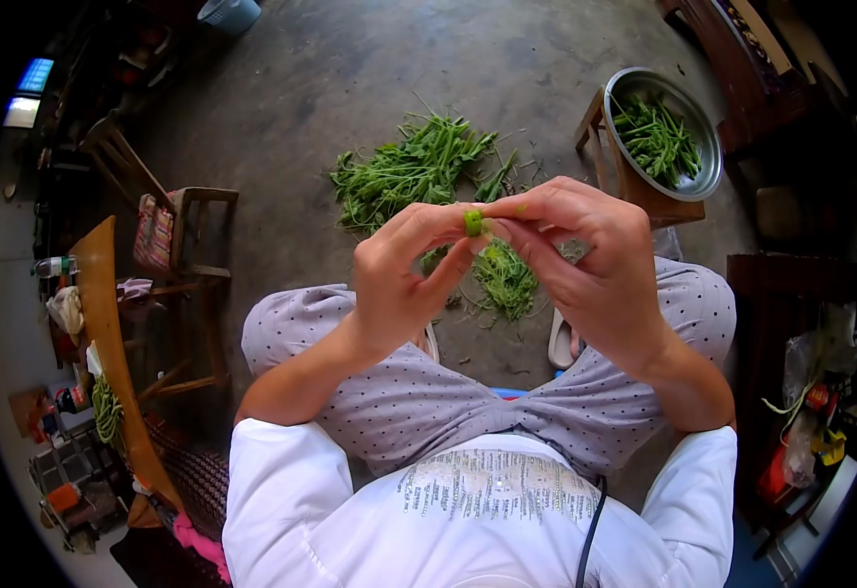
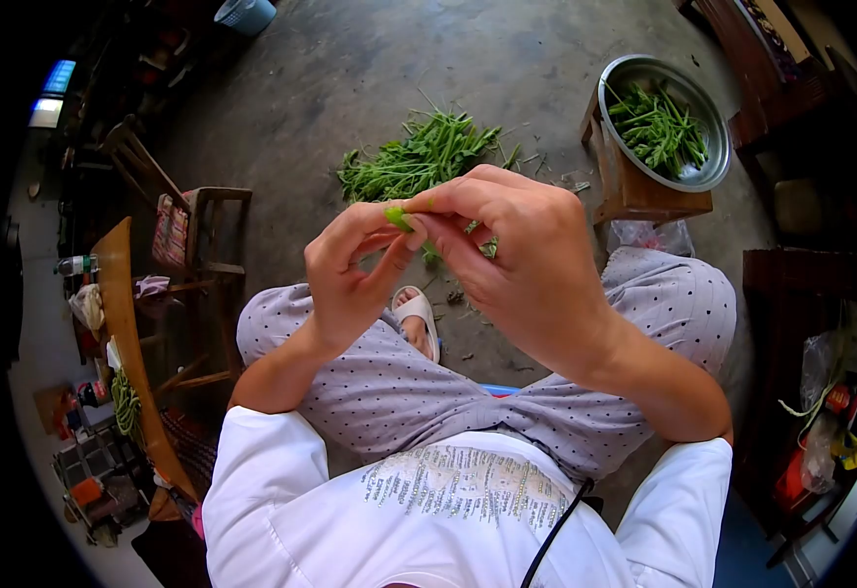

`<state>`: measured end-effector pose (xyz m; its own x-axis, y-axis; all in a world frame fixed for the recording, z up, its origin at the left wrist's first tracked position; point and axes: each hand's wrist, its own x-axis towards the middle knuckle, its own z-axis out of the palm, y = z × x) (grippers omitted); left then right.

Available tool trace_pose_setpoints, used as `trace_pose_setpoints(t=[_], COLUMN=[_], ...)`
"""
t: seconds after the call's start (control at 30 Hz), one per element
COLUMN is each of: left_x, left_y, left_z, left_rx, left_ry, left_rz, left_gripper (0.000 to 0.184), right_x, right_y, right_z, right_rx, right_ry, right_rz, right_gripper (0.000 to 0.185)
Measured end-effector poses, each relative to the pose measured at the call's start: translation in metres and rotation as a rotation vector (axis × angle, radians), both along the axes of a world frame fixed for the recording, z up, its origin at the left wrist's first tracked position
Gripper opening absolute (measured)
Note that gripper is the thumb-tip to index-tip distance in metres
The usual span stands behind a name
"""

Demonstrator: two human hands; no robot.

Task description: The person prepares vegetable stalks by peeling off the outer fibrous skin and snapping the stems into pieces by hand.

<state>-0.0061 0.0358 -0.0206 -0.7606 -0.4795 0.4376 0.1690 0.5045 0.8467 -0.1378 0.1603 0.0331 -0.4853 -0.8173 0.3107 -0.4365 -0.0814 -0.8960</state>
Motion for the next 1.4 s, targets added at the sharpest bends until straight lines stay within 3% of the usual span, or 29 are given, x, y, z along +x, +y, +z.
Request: trace_pose_setpoints(t=[0.13, 0.33, 0.67, 0.73, 0.97, 1.03, 1.27, 1.33, 1.37, 1.4], left_x=[0.0, 0.001, 0.001, 0.001, 0.003, 0.004, 0.008, 0.01, 0.012, 0.013], left_y=[-0.003, -0.006, -0.009, -0.005, -0.019, -0.021, -0.033, -0.038, -0.041, -0.044], left_z=[0.005, 0.008, 0.012, 0.007, 0.006, 0.009, 0.013, 0.013, 0.013, 0.014], left_rx=[-0.202, -0.325, -0.348, 0.153, 0.628, 0.674, 0.762, 0.735, 0.735, 0.734], left_ry=[0.01, 0.024, 0.072, 0.058, 0.065, 0.036, 0.04, 0.074, 0.073, 0.097], left_rz=[0.039, 0.063, 0.064, -0.018, -0.112, -0.107, -0.032, 0.008, 0.01, 0.029], left_gripper=[0.031, 0.031, 0.026, 0.021, 0.026, 0.028, 0.032, 0.033, 0.033, 0.034], right_x=[0.001, 0.003, 0.002, 0.001, -0.022, -0.021, -0.024, -0.031, -0.035, -0.041], right_y=[0.0, -0.002, -0.002, -0.003, -0.009, -0.011, -0.004, 0.001, 0.003, 0.006], right_z=[-0.001, -0.001, 0.0, -0.003, -0.013, -0.015, -0.022, -0.022, -0.024, -0.028], right_rx=[0.023, 0.1, 0.13, 0.11, 0.015, -0.116, 0.017, 0.271, 0.272, 0.428], right_ry=[-0.044, -0.334, -0.471, -0.491, -0.491, -0.504, -0.668, -0.479, -0.481, -0.3], right_rz=[0.015, 0.063, 0.123, 0.118, 0.15, 0.265, 0.366, 0.32, 0.322, 0.365], right_gripper=[0.013, 0.012, 0.016, 0.016, 0.018, 0.019, 0.014, 0.011, 0.011, 0.006])
